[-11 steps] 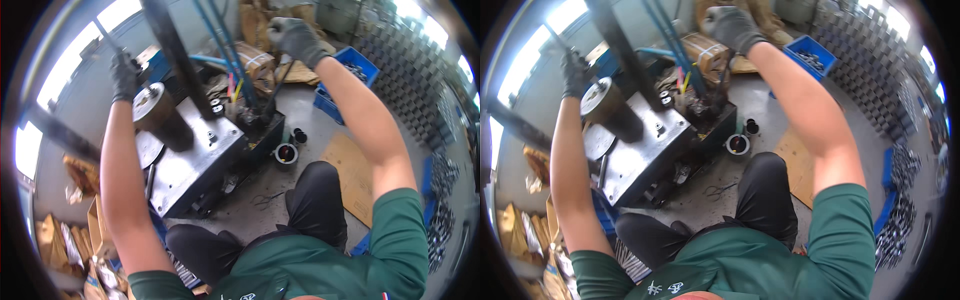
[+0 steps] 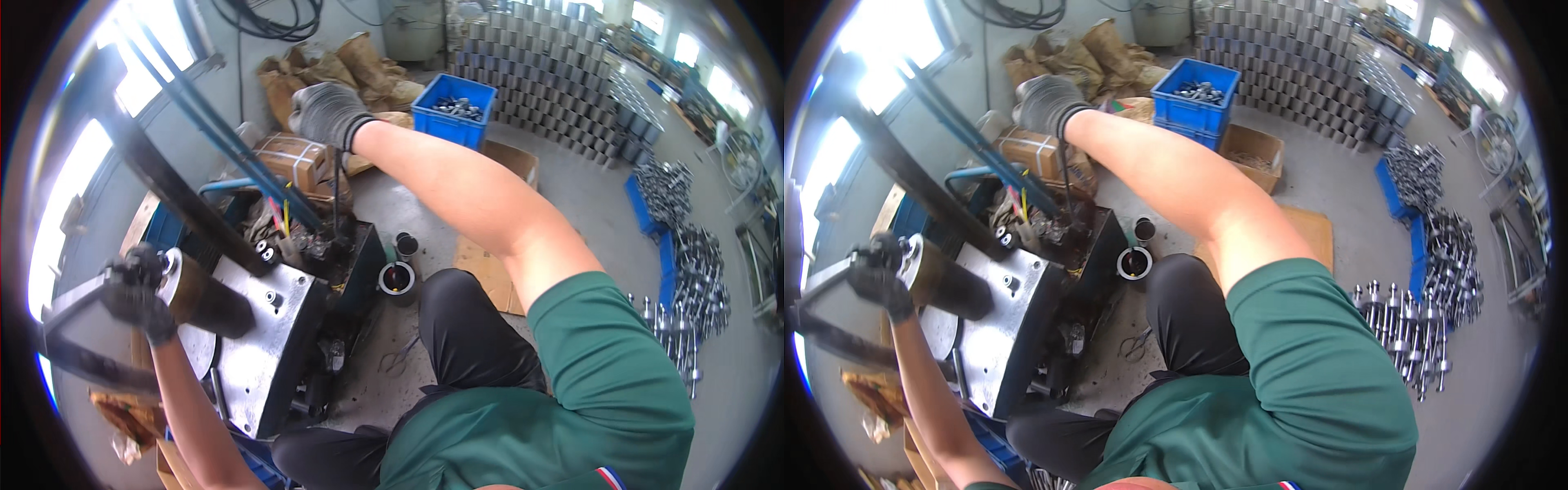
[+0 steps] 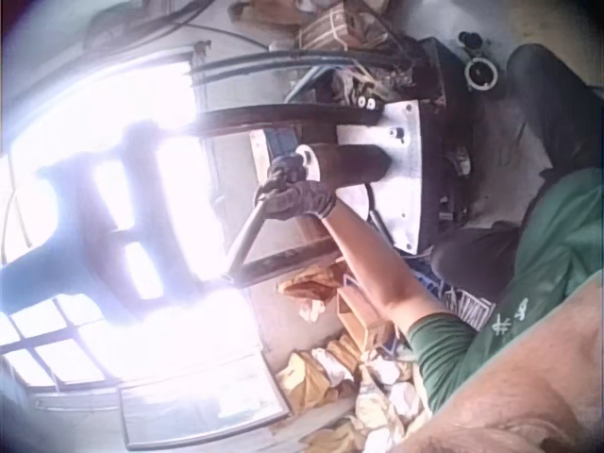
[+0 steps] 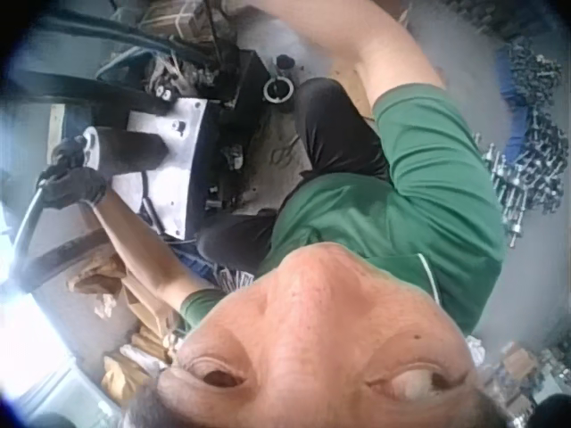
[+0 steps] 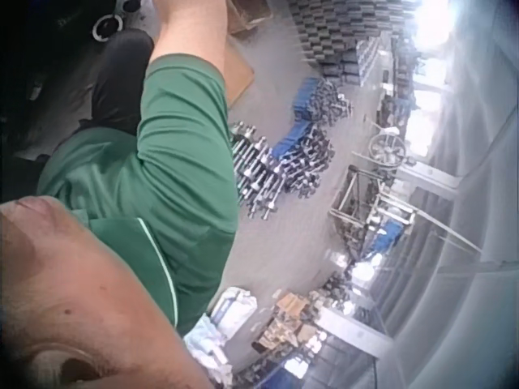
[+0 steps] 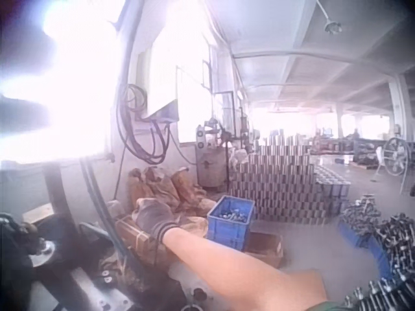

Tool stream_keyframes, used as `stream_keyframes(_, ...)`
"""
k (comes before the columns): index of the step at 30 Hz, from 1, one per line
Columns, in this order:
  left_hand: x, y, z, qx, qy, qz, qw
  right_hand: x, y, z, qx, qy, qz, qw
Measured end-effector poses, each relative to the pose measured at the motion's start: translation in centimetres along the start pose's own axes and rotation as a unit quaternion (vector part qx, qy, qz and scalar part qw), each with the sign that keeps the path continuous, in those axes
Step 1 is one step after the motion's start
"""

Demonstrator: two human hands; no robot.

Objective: The recorder is assembling metal rods into a base plate and using a press machine to secure components.

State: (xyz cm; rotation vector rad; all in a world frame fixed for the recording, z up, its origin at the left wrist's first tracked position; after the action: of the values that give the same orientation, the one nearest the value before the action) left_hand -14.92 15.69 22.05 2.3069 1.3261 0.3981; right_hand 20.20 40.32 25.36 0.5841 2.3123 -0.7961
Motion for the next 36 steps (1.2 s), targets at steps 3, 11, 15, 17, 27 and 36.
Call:
stream_keyframes(3, -5.9, 4.2, 3.6, -0.055, -0.15, 0.331, 0.93, -1.0, -1.5, 0.7, 0.002, -0.009, -0.034, 0.999)
stream_keyframes(11, -6.7, 5.6, 22.5, -0.509, -0.074, 0.534, 0.671, -2.2, -0.8, 5.9, -0.023, 0.054, -0.085, 0.995)
stream_keyframes(15, -5.8, 4.1, 25.2, -0.678, 0.003, 0.351, 0.646, -2.7, 1.0, 10.5, -0.06, 0.137, -0.132, 0.98)
stream_keyframes(17, -6.5, 1.0, 26.4, -0.676, -0.037, 0.383, 0.628, -2.6, 2.6, 13.7, -0.044, 0.219, -0.192, 0.956)
stream_keyframes(27, -9.6, -11.9, 32.7, -0.47, -0.304, 0.237, 0.794, 12.0, -1.0, 33.8, 0.5, 0.136, -0.689, 0.507)
stream_keyframes(36, -3.8, 4.4, 34.4, -0.731, -0.093, 0.313, 0.599, 9.6, -11.0, 38.3, 0.525, -0.347, -0.646, 0.432)
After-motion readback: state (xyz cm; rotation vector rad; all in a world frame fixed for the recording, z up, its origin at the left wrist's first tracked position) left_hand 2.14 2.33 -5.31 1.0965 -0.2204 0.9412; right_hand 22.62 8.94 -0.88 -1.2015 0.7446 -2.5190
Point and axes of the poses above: each hand's wrist, its own z-axis away from the middle knuckle, its own x-axis out of the palm, y = z × x, the point moved 1 cm from there along -z, towards the middle knuckle, and after that the axes turned 10 degrees about -z, right-handed, at the moved point
